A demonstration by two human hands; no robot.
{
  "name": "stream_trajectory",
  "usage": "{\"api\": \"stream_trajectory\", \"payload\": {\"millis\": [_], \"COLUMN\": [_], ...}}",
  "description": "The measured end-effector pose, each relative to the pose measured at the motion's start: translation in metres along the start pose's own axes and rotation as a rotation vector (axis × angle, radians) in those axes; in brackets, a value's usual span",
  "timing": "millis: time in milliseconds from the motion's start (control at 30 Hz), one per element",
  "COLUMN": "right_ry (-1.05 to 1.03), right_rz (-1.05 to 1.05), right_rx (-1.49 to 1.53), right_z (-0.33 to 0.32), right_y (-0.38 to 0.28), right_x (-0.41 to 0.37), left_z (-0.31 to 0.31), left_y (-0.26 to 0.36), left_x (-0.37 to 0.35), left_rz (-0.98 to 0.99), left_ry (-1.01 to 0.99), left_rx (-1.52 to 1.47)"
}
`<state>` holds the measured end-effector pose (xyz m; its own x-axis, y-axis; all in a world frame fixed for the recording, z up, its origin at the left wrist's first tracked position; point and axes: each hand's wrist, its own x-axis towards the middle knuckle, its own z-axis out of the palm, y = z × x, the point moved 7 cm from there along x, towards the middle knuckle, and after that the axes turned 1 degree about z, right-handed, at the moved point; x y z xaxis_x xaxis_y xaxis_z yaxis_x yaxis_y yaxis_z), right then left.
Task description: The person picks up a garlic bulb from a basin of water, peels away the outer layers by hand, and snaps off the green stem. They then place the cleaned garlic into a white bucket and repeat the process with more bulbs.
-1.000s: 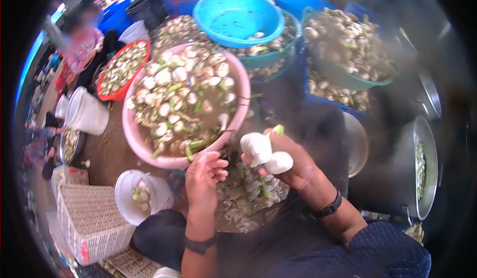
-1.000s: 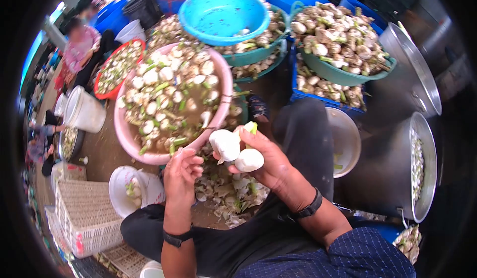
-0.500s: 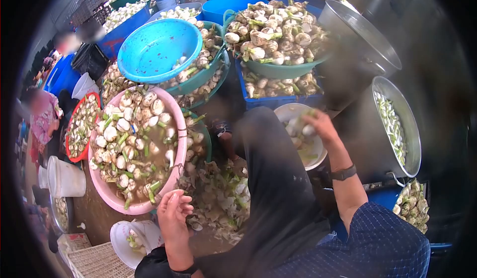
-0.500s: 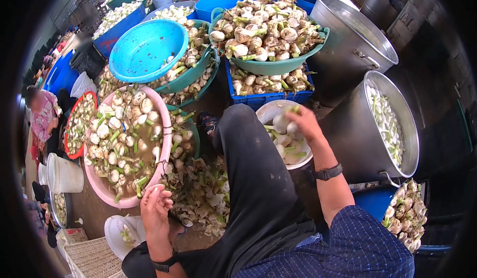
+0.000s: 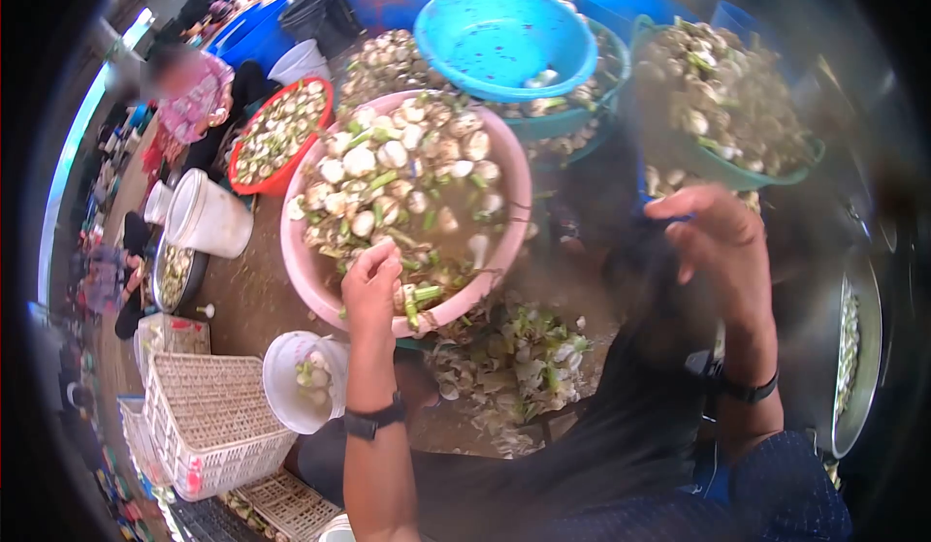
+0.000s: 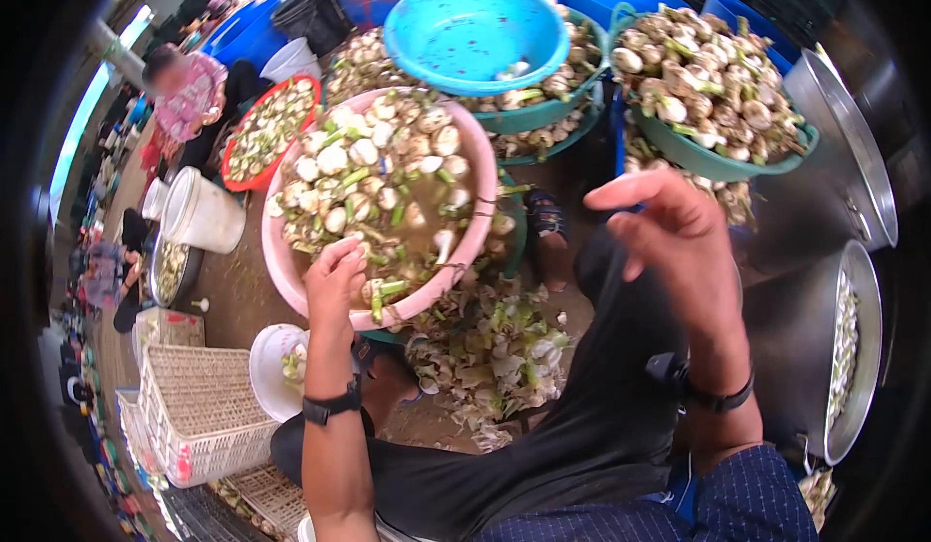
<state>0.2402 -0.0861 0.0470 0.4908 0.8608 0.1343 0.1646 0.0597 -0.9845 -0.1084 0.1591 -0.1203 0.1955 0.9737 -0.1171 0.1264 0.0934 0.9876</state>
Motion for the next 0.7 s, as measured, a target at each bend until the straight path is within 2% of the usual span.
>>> {"api": "stream_trajectory", "payload": {"millis": [67,133,200,267,333,433,533,567,633,700], "right_ry": [-0.124,-0.285,-0.332,-0.304,-0.249,-0.229,-0.193,-0.188,-0.186,-0.142], "right_rz": [0.116,0.143,0.244,0.372,0.492,0.564,0.561,0.562,0.56,0.457], "right_rx": [0.064,0.216,0.336,0.429,0.383,0.363,0.361,0.366,0.386,0.368], "right_z": [0.054,0.103,0.138,0.163,0.172,0.17,0.162,0.159,0.157,0.158], "right_y": [0.004,0.024,0.053,0.087,0.115,0.14,0.151,0.154,0.158,0.157], "right_x": [0.0,-0.002,-0.004,-0.006,-0.007,-0.006,-0.003,-0.003,-0.003,-0.003], "left_z": [-0.012,0.002,0.025,0.053,0.081,0.115,0.122,0.119,0.111,0.1], "left_y": [-0.021,-0.009,-0.016,-0.01,-0.009,-0.01,-0.016,-0.023,-0.026,-0.021], "left_x": [0.024,0.022,0.026,0.025,0.024,0.022,0.026,0.028,0.026,0.017], "left_rz": [0.129,0.182,0.162,0.198,0.228,0.217,0.074,0.086,0.097,0.086], "left_ry": [-0.021,-0.091,-0.196,-0.261,-0.328,-0.418,-0.447,-0.452,-0.496,-0.492], "left_rx": [0.187,0.442,0.454,0.511,0.634,0.861,0.828,0.807,0.635,0.402]}}
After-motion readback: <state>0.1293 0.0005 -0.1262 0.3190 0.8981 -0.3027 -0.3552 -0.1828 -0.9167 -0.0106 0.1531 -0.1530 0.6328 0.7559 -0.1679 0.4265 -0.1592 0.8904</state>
